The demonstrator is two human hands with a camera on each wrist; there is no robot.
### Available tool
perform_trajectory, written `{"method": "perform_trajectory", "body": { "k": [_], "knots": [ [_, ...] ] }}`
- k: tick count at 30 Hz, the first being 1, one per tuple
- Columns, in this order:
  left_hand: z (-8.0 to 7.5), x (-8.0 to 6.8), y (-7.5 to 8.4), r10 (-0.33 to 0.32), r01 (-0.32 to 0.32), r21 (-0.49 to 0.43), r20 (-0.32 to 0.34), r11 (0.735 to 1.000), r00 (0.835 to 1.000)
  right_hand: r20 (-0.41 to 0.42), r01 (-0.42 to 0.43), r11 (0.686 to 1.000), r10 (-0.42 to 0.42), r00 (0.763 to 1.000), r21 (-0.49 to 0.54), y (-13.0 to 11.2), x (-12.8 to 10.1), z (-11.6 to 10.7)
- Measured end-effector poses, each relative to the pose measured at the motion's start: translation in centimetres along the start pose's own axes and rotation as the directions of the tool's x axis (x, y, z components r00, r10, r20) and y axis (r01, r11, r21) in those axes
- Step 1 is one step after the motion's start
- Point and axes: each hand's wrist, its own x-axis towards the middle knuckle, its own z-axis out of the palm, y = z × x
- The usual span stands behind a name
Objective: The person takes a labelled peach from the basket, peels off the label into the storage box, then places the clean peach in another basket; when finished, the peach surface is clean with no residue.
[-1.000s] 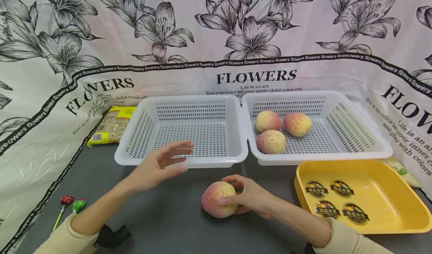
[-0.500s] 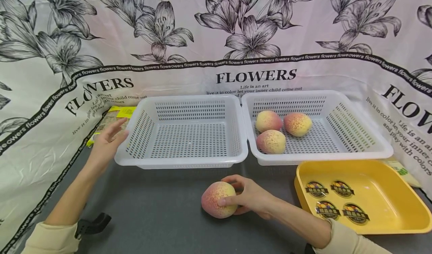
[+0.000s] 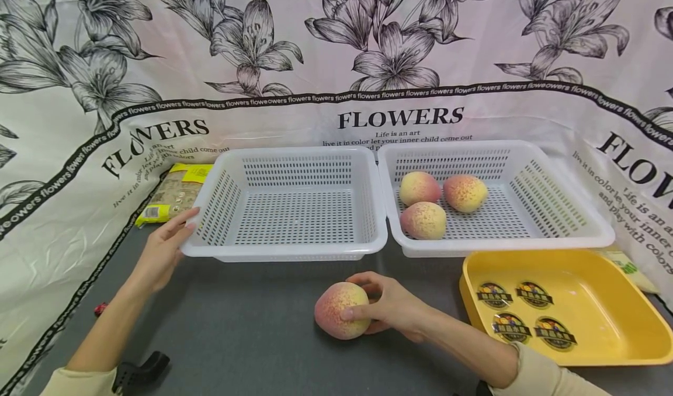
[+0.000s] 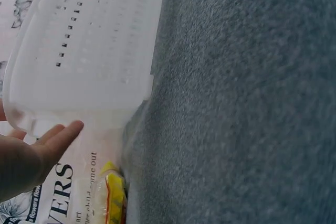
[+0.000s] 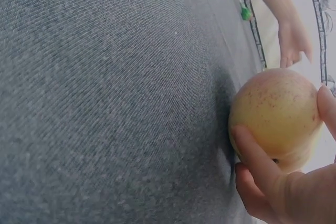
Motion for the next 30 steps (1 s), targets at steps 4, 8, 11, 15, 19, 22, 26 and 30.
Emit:
{"method": "perform_trajectory", "body": {
  "k": [4,8,11,15,19,22,26,30],
  "knots": [
    [0.2,-0.1,0.0,-0.004,0.005,-0.054,0.015,0.999,1.000,0.012,0.011,1.000,-0.012,1.000,0.021,0.2,-0.1,-0.2],
    [0.3,-0.1,0.0,-0.011,0.011,-0.071,0.011,0.997,1.000,0.043,0.033,0.997,-0.036,0.998,0.066,-0.4,-0.8,-0.6],
    [0.3,-0.1,0.0,-0.011,0.011,-0.077,0.010,0.997,1.000,0.068,0.064,0.993,-0.071,0.995,0.098,-1.9,-1.7,-1.2],
    [0.1,-0.2,0.0,-0.003,0.004,-0.085,0.014,0.996,1.000,0.052,0.135,0.987,-0.140,0.989,0.087,-5.0,-3.6,-2.6],
    [0.0,-0.2,0.1,0.006,-0.004,-0.092,0.024,0.996,1.000,-0.012,0.238,0.971,-0.237,0.971,0.034,-7.6,-5.5,-5.3],
    [0.0,-0.2,0.0,0.009,-0.006,-0.088,0.031,0.996,0.999,-0.068,0.307,0.951,-0.305,0.950,0.025,-8.6,-6.3,-8.7],
    [0.0,-0.2,-0.1,0.009,-0.006,-0.080,0.039,0.997,0.999,-0.140,0.357,0.934,-0.351,0.926,0.021,-8.6,-6.7,-13.5],
    [0.1,-0.2,-0.2,0.009,-0.006,-0.073,0.044,0.997,0.999,-0.174,0.346,0.937,-0.331,0.927,0.058,-7.8,-6.7,-17.2]
  ]
}}
